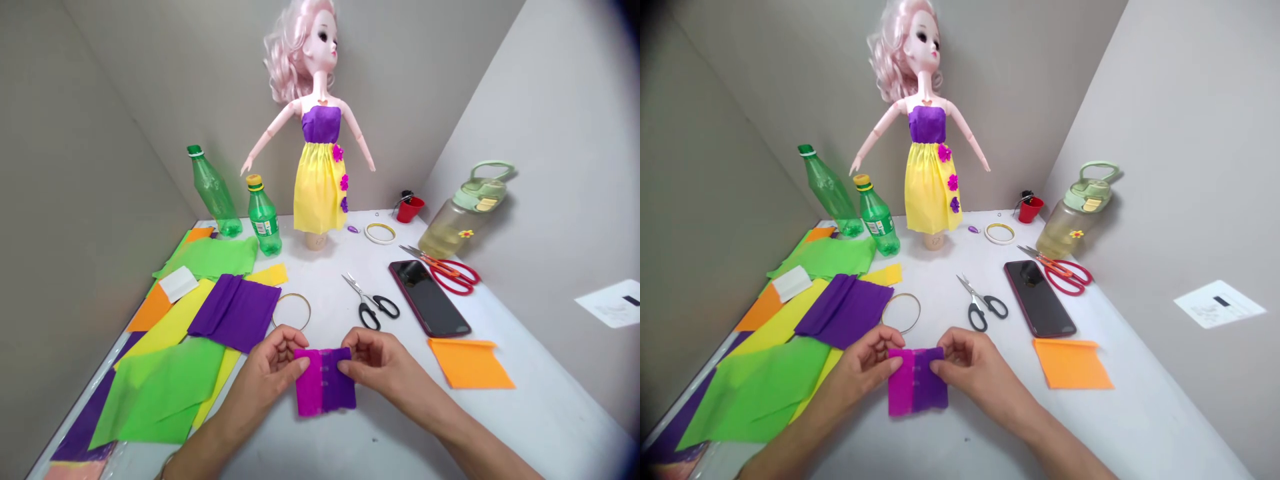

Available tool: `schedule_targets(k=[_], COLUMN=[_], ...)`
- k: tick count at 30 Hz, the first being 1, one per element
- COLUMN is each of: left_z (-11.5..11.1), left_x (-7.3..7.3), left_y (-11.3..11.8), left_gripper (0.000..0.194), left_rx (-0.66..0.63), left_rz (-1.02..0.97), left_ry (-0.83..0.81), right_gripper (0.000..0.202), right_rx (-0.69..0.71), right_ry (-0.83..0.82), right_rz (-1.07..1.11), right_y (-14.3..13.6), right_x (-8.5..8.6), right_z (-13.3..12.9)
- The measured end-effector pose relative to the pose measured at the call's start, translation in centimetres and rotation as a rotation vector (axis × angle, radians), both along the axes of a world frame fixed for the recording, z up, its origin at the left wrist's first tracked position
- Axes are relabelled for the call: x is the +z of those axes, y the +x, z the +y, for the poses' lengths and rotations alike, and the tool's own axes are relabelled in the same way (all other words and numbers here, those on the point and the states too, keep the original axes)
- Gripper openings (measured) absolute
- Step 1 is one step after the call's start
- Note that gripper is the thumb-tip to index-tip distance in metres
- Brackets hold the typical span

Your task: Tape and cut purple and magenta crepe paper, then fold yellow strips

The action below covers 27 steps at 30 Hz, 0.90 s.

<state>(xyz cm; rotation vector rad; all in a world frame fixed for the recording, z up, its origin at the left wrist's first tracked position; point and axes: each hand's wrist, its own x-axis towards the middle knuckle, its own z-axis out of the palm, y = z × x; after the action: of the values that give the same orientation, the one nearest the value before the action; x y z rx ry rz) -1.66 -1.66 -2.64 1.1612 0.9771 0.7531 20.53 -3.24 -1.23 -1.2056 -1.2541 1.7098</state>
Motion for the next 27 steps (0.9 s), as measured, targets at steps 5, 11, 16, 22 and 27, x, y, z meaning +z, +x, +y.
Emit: schedule_targets(k=[5,11,16,22,27], left_z=[-0.1,0.0,0.2,0.0,0.0], left_x=[0.0,-0.3,-0.4,-0.5,-0.1], left_y=[-0.4,-0.9,-1.3,-1.4,-1.2], left_gripper=[0.025,0.017,0.017,0.019,0.019], left_rx=[-0.095,-0.276,-0.303,-0.331,-0.341], left_rz=[0.053,0.180,0.270,0.436,0.526], left_ry=[-0.025,-0.065,-0.035,0.055,0.097], right_gripper=[0.020,0.012,0.009,0.016,0.021], right_rx=[0.028,0.084,0.142,0.186,0.262], right_ry=[-0.032,0.019,0.016,0.188,0.290], right_rz=[-0.035,-0.218,-0.294,-0.612,-0.868], right_y=[-0.1,-0.2,-0.3,-0.6,-1.0], right_x=[0.2,-0.6,-1.3,-1.7,-1.3], right_z=[0.0,-0.4,-0.8,-1.3,-1.4])
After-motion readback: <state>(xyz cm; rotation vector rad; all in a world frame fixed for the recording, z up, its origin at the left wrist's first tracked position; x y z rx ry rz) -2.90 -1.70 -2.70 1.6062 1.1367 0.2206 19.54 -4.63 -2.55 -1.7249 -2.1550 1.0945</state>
